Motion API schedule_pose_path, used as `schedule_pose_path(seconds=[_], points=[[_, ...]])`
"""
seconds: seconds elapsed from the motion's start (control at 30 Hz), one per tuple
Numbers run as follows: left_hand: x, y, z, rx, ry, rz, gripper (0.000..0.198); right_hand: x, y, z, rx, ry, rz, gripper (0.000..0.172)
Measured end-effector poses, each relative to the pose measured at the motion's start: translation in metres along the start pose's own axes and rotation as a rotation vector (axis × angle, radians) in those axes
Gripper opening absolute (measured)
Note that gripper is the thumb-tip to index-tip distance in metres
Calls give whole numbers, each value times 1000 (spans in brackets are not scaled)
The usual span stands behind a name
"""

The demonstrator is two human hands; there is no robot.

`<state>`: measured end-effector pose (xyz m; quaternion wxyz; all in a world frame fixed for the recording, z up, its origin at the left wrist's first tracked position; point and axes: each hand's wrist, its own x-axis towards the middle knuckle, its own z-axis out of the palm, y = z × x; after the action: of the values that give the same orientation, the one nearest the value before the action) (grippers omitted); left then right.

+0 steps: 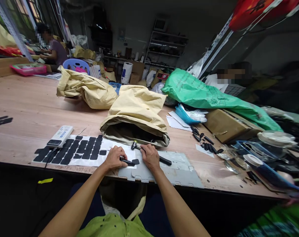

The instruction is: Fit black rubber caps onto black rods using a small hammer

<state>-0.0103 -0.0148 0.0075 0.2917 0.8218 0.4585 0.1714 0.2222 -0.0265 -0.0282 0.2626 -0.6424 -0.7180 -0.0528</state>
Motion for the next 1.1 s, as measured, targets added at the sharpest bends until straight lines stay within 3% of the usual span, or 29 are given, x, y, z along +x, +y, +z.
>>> schedule_pose_path(seconds=[0.33,0.47,0.57,0.7,0.83,0.97,1.1], points=[[-86,17,41,98,3,125,22,0,-1,0,-16,-8,11,20],[-97,18,47,146,16,194,22,0,-2,0,-18,-4,17,19],[-92,21,47,110,90,197,23,0,-3,0,-26,-2,23,18],[-51,25,34,3,333,150,7,0,-5,0,-38,-3,33,18],[30,27,17,-40,470,-70,13,0,-5,0,-31,-8,37,19],[105,34,7,2,327,-369,22,0,-3,0,-15,-15,32,20],[145,39,7,32,186,-566,26,0,-2,1,-12,-16,36,18]])
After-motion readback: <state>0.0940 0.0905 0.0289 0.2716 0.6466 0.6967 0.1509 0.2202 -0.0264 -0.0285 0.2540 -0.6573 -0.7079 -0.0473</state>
